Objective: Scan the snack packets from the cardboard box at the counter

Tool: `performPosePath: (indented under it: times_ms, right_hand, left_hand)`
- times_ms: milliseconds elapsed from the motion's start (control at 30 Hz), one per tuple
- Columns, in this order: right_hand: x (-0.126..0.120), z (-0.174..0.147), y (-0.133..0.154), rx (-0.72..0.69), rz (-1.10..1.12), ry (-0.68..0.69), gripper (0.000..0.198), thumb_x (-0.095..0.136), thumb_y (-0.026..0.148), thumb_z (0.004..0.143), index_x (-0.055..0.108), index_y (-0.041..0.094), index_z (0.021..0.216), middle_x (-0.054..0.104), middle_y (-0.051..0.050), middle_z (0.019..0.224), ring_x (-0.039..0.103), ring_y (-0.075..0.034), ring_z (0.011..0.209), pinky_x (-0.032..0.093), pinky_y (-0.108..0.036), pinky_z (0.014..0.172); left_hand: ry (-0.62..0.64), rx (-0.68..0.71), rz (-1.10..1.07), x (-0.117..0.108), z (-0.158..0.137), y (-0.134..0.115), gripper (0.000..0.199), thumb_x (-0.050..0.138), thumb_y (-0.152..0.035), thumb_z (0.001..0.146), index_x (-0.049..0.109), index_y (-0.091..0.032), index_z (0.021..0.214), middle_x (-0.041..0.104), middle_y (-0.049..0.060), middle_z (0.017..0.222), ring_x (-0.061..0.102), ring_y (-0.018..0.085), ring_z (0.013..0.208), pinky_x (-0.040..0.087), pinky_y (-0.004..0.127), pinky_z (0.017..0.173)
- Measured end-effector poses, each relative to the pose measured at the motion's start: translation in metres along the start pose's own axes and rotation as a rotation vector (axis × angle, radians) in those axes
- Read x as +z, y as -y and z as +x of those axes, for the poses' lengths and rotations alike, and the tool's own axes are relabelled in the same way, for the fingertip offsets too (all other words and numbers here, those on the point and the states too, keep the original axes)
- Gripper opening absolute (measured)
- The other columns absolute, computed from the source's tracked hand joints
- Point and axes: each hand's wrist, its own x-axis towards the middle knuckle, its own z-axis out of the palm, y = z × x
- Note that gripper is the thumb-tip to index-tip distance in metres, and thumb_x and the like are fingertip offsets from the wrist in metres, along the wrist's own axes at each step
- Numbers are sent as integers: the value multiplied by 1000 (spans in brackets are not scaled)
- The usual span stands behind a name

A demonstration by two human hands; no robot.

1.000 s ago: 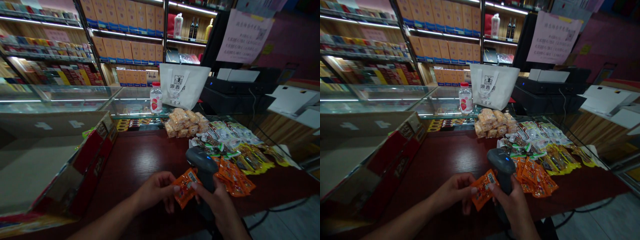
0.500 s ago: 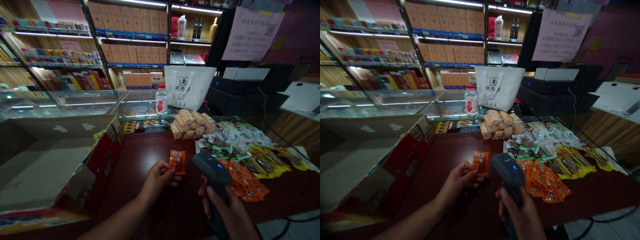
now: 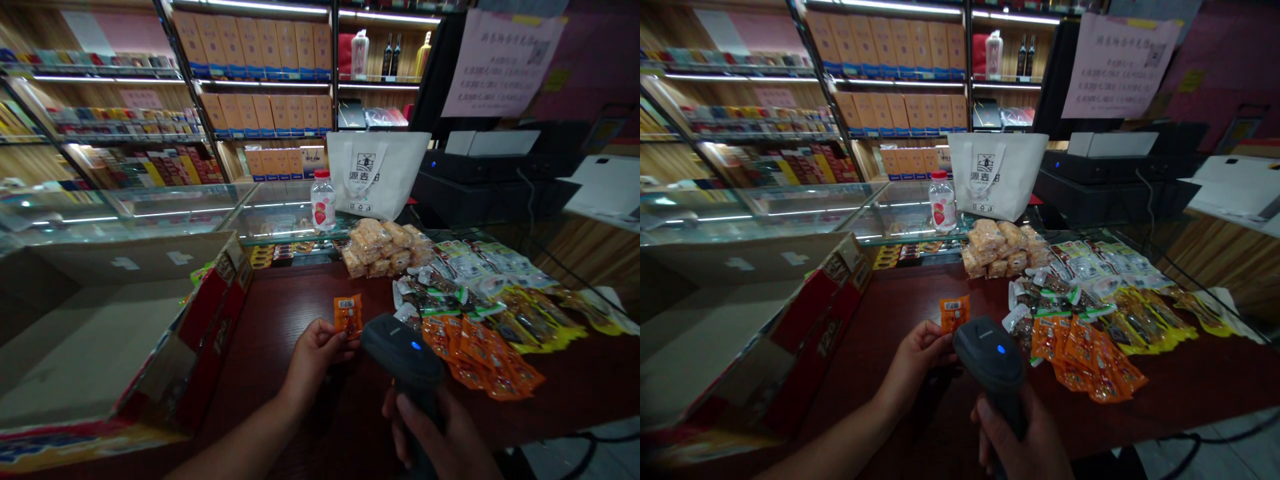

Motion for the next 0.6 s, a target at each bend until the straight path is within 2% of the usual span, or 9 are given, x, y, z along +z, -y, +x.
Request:
performPosePath:
  times_ms: [200,433,600]
  right_hand:
    - [0,0,-2,15,-2,-13,62,66,81,66,65,18,72,57,1,42,48,-11,38,40,-24,43]
    - [1,-2,0,-1,-9,-31,62,66,81,67,65,18,71,56,1,41,48,-12,37,39,-24,42]
    - [-4,-1,-6,-38,-43,2,60,62,79,72,66,19,74,58,1,43,50,-14,39,41,-26,43]
  left_hand:
    - [-3,-23,-19,0,-1,2,46,86,-31,66,46,-20,83,76,1,82,75,21,68,59,27,60]
    - [-9,-27,63,2,-2,-2,40,84,-33,68,50,-18,83,77,8,94,76,25,84,58,26,61]
    - [6,-4,7,-1,2,2,48,87,-33,63,46,-19,81,77,7,88,76,22,76,57,24,61]
